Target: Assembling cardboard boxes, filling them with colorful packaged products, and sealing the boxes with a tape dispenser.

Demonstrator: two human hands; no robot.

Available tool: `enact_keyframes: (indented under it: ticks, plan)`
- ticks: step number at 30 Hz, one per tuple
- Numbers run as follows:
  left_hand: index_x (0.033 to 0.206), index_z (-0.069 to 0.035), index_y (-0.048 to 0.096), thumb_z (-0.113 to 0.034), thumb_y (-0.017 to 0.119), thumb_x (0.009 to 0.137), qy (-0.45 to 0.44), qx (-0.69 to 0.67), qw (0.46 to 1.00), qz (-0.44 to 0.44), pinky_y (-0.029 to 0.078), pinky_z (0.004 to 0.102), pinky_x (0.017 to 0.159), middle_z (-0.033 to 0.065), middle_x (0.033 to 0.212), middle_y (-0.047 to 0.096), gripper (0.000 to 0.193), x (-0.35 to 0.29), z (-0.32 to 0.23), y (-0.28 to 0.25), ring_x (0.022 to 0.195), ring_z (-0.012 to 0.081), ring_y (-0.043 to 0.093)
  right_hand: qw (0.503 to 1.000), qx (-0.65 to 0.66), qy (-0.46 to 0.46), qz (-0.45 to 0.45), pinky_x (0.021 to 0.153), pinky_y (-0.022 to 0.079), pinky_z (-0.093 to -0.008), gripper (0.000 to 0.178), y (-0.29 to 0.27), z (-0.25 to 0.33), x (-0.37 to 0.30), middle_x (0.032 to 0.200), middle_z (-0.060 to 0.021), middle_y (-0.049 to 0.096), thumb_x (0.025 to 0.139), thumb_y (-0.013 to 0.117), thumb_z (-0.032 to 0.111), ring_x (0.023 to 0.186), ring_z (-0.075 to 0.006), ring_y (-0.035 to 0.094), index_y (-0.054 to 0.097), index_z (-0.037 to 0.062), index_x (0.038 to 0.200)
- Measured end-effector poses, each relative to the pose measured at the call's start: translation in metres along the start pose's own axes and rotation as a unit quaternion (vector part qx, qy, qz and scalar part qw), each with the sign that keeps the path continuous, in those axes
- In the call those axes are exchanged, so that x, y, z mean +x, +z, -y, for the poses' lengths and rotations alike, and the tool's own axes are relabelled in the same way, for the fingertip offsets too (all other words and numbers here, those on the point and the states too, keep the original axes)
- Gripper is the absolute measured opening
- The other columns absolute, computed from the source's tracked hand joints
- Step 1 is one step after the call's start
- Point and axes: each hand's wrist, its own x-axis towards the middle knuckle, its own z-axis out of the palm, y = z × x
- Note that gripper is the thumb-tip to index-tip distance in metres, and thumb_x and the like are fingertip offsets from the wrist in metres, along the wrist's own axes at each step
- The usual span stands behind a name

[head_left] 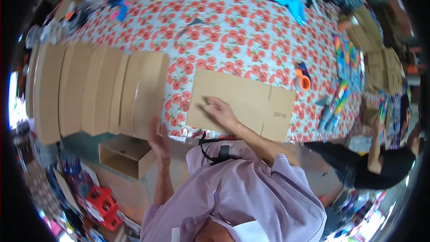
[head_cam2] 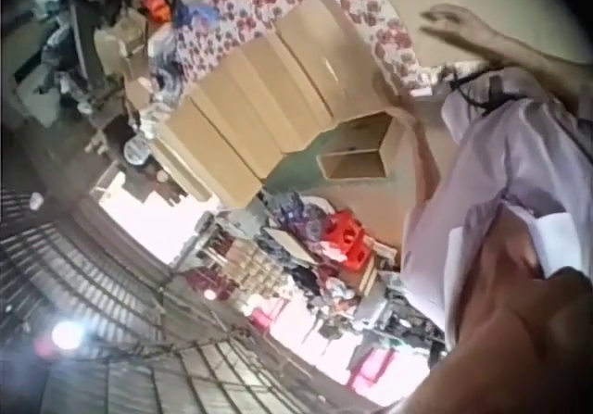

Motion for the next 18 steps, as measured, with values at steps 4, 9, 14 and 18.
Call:
enact_keyframes:
  ticks: [4,9,14,18]
  plan:
    - [0.137,-0.002,0.056,-0.018,0.077,0.082,0.196,0.226,0.905,0.303,0.039,0.0476,0.111,0.0193,0.142,0.054,0.060,0.040,-0.008,0.102,0.134,0.0413,0.048,0.904,-0.195,0.054,-0.377,0.096,0.050,-0.0353,0.025,-0.139,-0.047,-0.074,0.107,-0.0153,0.070,0.096,0.058,0.010,0.105,-0.0235,0.065,0.065,0.0008,0.118]
    - [0.151,-0.008,0.037,-0.033,0.088,0.067,0.333,0.355,0.764,0.424,0.028,0.0604,0.115,0.0192,0.152,0.042,0.102,0.076,-0.020,0.230,0.145,0.0397,0.034,0.770,-0.372,0.088,-0.510,0.086,0.052,-0.0441,0.032,-0.273,-0.114,-0.142,0.099,-0.0226,0.069,0.087,0.067,0.023,0.094,-0.0362,0.065,0.067,-0.0010,0.108]
    - [0.158,-0.016,0.026,-0.038,0.093,0.058,0.339,0.452,0.688,0.454,0.026,0.0668,0.113,0.0222,0.152,0.036,0.123,0.069,-0.025,0.275,0.145,0.0395,0.031,0.817,-0.257,0.255,-0.448,0.071,0.052,-0.0431,0.039,-0.288,-0.106,-0.150,0.083,-0.0173,0.070,0.079,0.075,0.033,0.076,-0.0297,0.066,0.066,-0.0020,0.093]
    - [0.146,-0.011,0.044,-0.035,0.094,0.058,0.283,0.430,0.711,0.478,0.041,0.0503,0.106,0.0186,0.134,0.051,0.104,0.074,-0.032,0.277,0.127,0.0357,0.048,0.843,-0.122,0.272,-0.448,0.071,0.051,-0.0373,0.030,-0.300,-0.115,-0.154,0.080,-0.0081,0.067,0.078,0.081,0.027,0.076,-0.0198,0.063,0.066,0.0029,0.088]
